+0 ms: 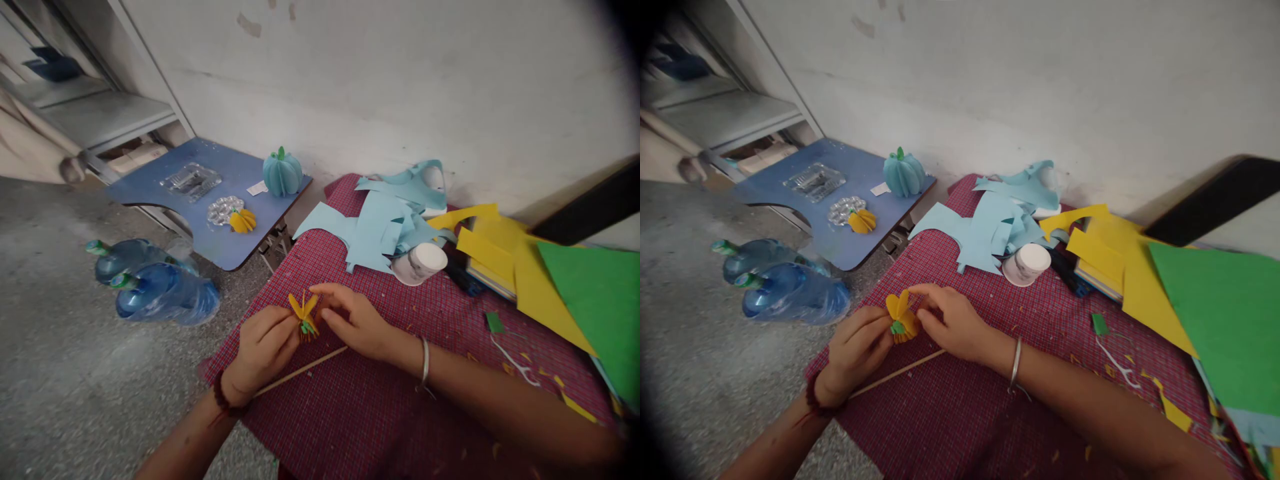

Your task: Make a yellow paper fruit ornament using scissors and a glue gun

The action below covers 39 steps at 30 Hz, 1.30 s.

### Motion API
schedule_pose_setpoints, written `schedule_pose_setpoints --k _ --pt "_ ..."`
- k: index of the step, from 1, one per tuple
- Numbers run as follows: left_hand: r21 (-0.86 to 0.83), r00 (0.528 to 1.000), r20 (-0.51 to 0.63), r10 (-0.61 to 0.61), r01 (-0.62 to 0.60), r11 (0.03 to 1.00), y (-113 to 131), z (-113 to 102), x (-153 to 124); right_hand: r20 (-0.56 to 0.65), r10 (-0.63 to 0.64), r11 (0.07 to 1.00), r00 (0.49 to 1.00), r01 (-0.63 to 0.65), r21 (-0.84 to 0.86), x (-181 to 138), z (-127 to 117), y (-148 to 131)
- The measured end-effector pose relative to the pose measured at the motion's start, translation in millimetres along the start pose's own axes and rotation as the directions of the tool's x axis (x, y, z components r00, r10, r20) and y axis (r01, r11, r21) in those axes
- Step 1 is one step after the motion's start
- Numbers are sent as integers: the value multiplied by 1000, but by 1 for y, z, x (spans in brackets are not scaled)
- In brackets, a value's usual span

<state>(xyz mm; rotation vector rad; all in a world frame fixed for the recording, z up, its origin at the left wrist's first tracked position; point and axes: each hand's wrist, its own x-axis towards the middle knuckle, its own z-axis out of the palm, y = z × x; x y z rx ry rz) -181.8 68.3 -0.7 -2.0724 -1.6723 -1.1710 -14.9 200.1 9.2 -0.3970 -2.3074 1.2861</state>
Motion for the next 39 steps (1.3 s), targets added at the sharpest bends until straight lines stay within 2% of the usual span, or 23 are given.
schedule_pose_setpoints --k 3,8,12,17,20,28,35,37,39 --pt "-15 1000 28 2 -2 1000 0 1 0 7 42 999 999 -42 7 2 3 1" --pt "-14 999 30 -12 13 1000 3 0 2 -45 79 992 996 -83 -92 2 3 4" --pt "-11 999 19 -33 33 999 4 0 3 -60 -36 984 998 25 -178 1 -1 6" --pt "-72 994 60 -95 99 992 3 3 3 57 -188 953 980 196 -229 7 -2 5" --pt "-129 984 111 -139 153 980 1 6 4 85 -220 943 972 234 -237 10 3 8" --pt "-159 972 131 -197 217 963 -2 10 5 39 -187 968 982 191 -165 14 9 10" --pt "-172 962 82 -261 271 947 -3 10 8 14 -63 998 998 64 -26 22 14 12" --pt "-210 941 79 -328 337 918 -3 9 10 7 -32 999 999 32 9 24 14 13" --pt "-275 889 112 -445 458 845 -3 9 10 -1 23 998 1000 -23 54 25 14 14"
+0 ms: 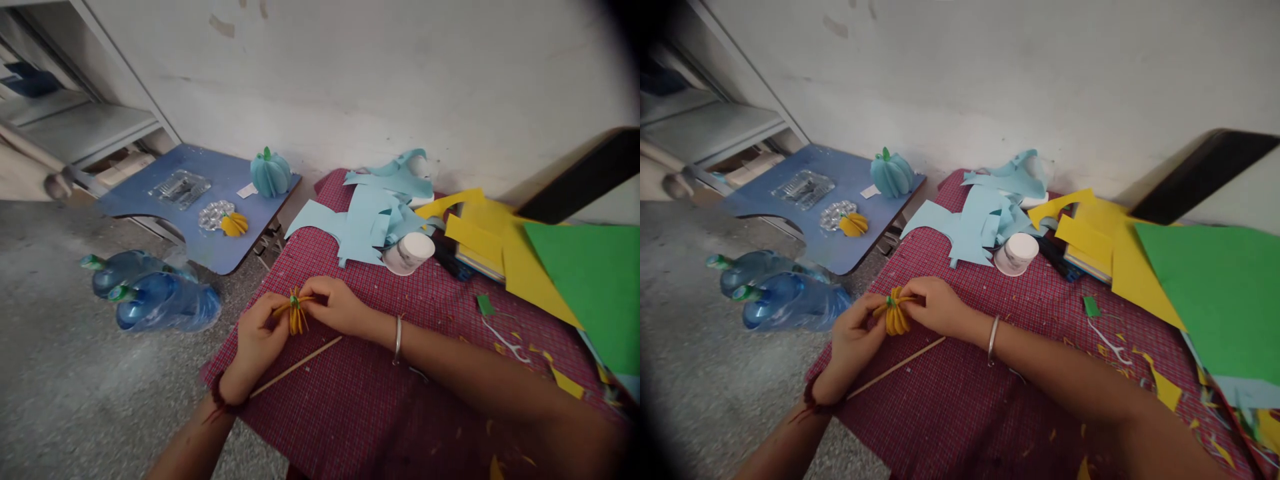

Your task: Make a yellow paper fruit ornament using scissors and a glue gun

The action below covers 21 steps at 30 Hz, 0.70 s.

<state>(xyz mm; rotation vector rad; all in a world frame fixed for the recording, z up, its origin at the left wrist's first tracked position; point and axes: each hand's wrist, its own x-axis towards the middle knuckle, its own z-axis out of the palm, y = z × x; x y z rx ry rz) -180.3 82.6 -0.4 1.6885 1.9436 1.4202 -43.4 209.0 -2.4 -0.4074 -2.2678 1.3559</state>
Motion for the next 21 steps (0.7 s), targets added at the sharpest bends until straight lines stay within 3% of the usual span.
schedule_pose_setpoints --k 2,4,6,8,10,14,17,21 --pt "-144 984 31 -177 180 973 -2 0 1 -1 66 997 998 -66 46 0 1 2" --pt "-309 938 109 -330 348 885 -7 0 1 7 123 989 992 -123 81 1 3 4" --pt "-409 892 192 -409 452 793 -10 0 2 16 153 983 988 -154 100 1 5 5" --pt "-423 875 226 -428 484 766 -12 -1 3 22 155 982 988 -157 103 1 5 3" --pt "-393 900 197 -388 435 810 -11 -2 3 25 130 987 991 -131 89 2 2 -1" --pt "-270 980 76 -184 198 942 -5 -6 5 24 5 1000 1000 -5 3 4 -8 -8" --pt "-194 992 76 -101 114 974 -3 -8 6 36 -97 992 995 99 -83 4 -14 -5" --pt "-144 992 92 -81 94 985 -5 -8 5 42 -159 973 986 163 -164 3 -15 6"
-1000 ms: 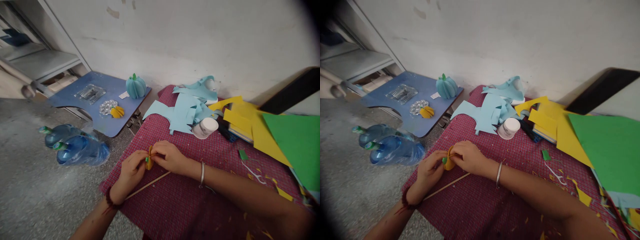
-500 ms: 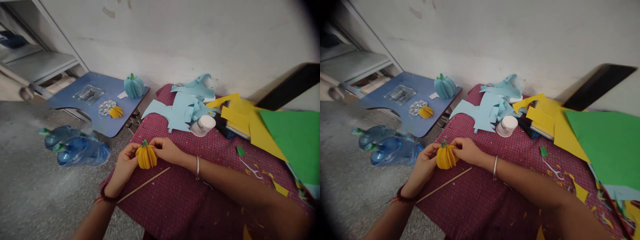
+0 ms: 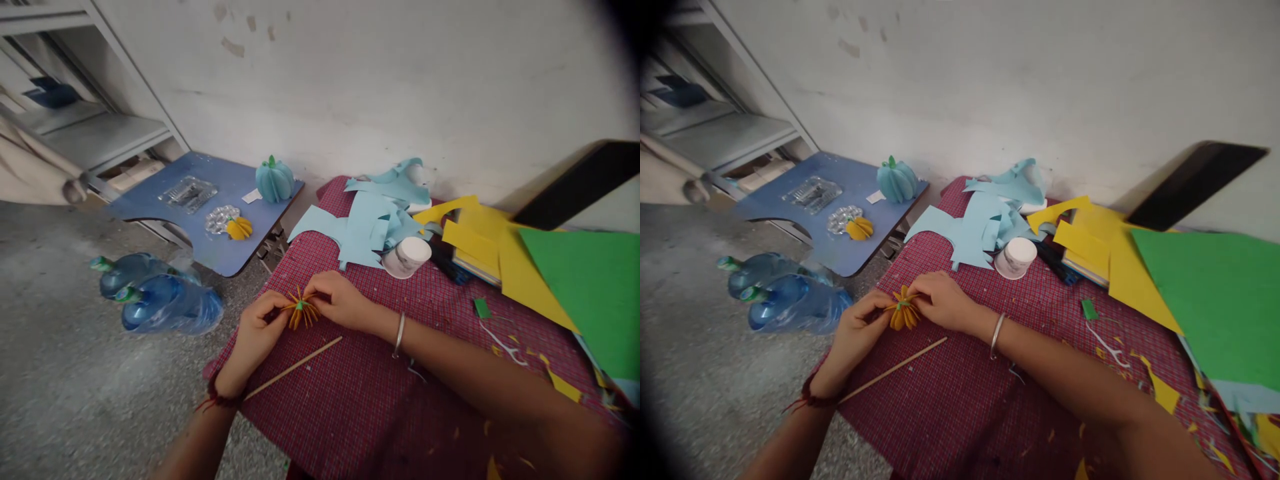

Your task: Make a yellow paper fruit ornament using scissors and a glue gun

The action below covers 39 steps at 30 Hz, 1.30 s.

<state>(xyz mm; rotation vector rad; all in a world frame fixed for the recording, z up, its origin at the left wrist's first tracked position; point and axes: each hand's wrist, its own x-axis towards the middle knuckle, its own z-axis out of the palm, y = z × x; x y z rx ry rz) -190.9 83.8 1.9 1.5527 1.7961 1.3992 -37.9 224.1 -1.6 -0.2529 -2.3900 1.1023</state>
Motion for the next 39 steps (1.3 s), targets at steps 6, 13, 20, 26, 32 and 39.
schedule_pose_setpoints --k 6,13,20,26,32,39 --pt "2 997 22 -70 70 998 -4 4 -2 7 -15 999 1000 15 -49 -4 2 6" --pt "34 954 -180 -242 252 967 -9 10 -3 55 -41 995 998 46 -87 -4 4 10" --pt "-29 958 -84 -273 272 962 -5 2 -4 81 -11 989 997 22 -143 -5 7 9" --pt "-152 951 -59 -302 291 945 7 -5 -5 84 3 986 996 11 -166 -5 7 8" --pt "-237 959 -16 -283 271 933 6 -6 -7 75 5 988 997 7 -155 -5 7 8" --pt "-143 967 72 -246 254 957 -2 -3 -9 72 9 991 997 0 -136 -4 5 8"
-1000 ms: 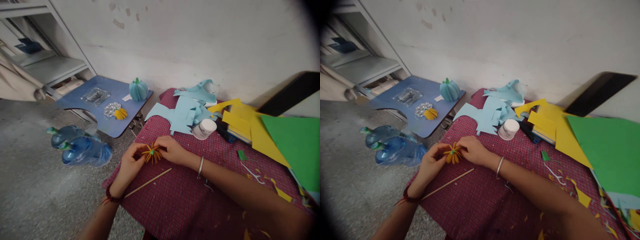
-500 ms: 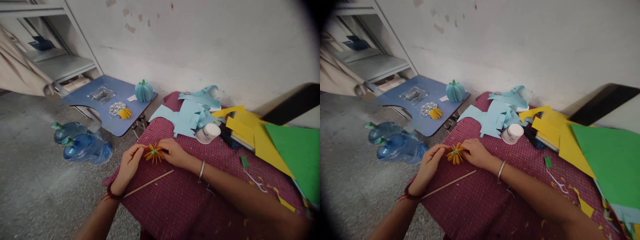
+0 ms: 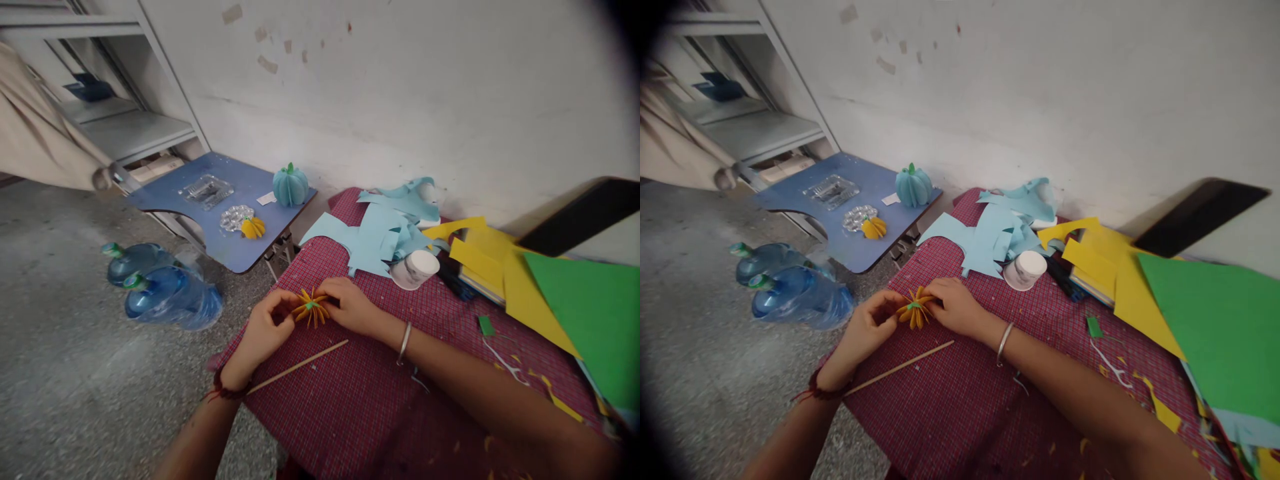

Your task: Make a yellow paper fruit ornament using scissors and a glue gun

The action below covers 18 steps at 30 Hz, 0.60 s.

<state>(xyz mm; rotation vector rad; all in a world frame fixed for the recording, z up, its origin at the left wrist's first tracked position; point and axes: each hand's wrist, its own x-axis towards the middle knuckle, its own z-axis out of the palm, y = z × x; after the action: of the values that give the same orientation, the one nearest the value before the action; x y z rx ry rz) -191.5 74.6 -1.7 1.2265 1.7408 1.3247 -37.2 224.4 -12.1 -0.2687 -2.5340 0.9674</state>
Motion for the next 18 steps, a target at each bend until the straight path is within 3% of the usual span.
schedule_pose_setpoints --k 9,18 --pt "28 999 27 -45 45 999 -4 2 2 -55 88 996 995 -87 18 -16 -16 4" --pt "93 997 -7 76 -75 993 -9 2 9 -129 165 986 978 -169 -17 -50 -30 -10"
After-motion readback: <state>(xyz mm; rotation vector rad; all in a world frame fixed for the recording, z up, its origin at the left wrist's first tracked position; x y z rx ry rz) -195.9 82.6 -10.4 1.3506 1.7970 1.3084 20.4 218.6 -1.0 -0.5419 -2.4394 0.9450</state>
